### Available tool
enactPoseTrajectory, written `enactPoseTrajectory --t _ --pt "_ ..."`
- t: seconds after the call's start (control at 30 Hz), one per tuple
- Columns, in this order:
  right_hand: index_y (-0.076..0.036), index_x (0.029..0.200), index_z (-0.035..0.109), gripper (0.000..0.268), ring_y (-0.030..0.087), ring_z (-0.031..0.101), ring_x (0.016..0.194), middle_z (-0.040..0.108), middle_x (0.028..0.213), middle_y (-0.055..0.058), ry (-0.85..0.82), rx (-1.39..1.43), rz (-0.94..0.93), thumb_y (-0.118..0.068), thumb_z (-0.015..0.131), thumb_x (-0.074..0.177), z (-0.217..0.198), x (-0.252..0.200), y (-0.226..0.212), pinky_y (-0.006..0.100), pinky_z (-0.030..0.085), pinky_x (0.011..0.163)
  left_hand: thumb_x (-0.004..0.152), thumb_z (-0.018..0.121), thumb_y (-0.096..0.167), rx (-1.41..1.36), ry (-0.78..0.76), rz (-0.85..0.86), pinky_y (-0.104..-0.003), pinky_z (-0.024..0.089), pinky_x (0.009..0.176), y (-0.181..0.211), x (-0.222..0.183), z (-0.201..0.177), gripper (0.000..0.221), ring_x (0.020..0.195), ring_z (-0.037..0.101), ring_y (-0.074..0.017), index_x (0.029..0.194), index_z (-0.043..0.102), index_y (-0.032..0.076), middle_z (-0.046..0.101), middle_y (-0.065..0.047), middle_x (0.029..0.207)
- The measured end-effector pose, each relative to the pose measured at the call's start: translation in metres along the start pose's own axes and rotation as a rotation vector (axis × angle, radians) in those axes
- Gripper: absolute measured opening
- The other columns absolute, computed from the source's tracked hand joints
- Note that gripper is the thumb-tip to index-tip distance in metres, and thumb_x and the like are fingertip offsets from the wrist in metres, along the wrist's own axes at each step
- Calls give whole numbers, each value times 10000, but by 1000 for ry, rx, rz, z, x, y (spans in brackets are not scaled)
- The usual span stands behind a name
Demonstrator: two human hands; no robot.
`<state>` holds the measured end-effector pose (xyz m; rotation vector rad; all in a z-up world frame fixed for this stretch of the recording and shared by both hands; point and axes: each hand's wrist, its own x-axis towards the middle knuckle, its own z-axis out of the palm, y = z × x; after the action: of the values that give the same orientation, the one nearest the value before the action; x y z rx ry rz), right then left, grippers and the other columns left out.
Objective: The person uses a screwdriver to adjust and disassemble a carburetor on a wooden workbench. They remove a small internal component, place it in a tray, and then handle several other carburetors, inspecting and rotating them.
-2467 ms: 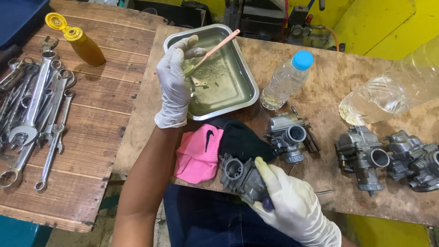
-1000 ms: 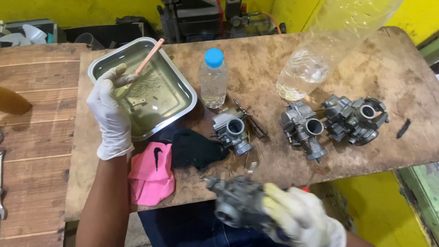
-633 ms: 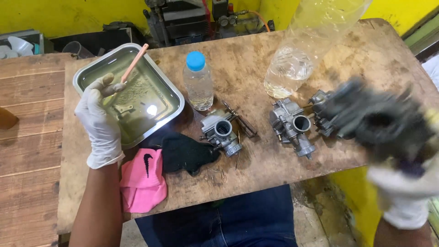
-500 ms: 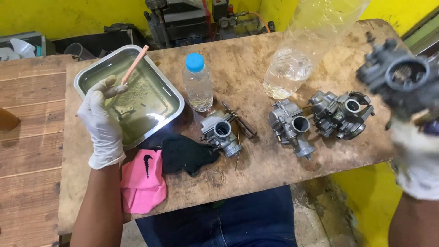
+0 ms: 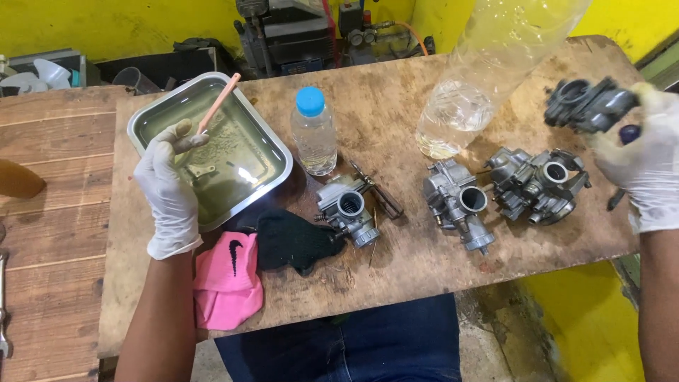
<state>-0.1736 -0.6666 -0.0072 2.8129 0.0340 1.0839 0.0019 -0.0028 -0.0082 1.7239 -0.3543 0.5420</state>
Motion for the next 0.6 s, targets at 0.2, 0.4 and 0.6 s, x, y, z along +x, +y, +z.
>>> enactPoseTrajectory --t 0.2,0.4,0.6 --pt "-3 1162 746 345 328 681 978 747 1067 164 -256 125 221 -295 882 1039 21 -2 19 416 498 872 1098 375 343 -72 5 -15 -475 520 1109 -2 1 0 516 1177 684 -285 1282 628 -67 730 -196 1009" --pt "-116 1065 787 344 196 539 711 696 881 79 -446 143 511 -373 901 866 33 -38 39 357 400 600 1107 367 347 15 3 14 -473 432 1156 0 2 0 518 1195 652 -267 1274 648 -53 740 -172 995" --pt "-102 1063 773 318 205 507 495 548 642 80 -550 159 456 -180 912 788 23 -48 36 370 417 437 1074 394 409 -92 -2 -146 -322 632 601 6 -1 4 564 1085 721 -255 1322 621 -44 739 -169 1041"
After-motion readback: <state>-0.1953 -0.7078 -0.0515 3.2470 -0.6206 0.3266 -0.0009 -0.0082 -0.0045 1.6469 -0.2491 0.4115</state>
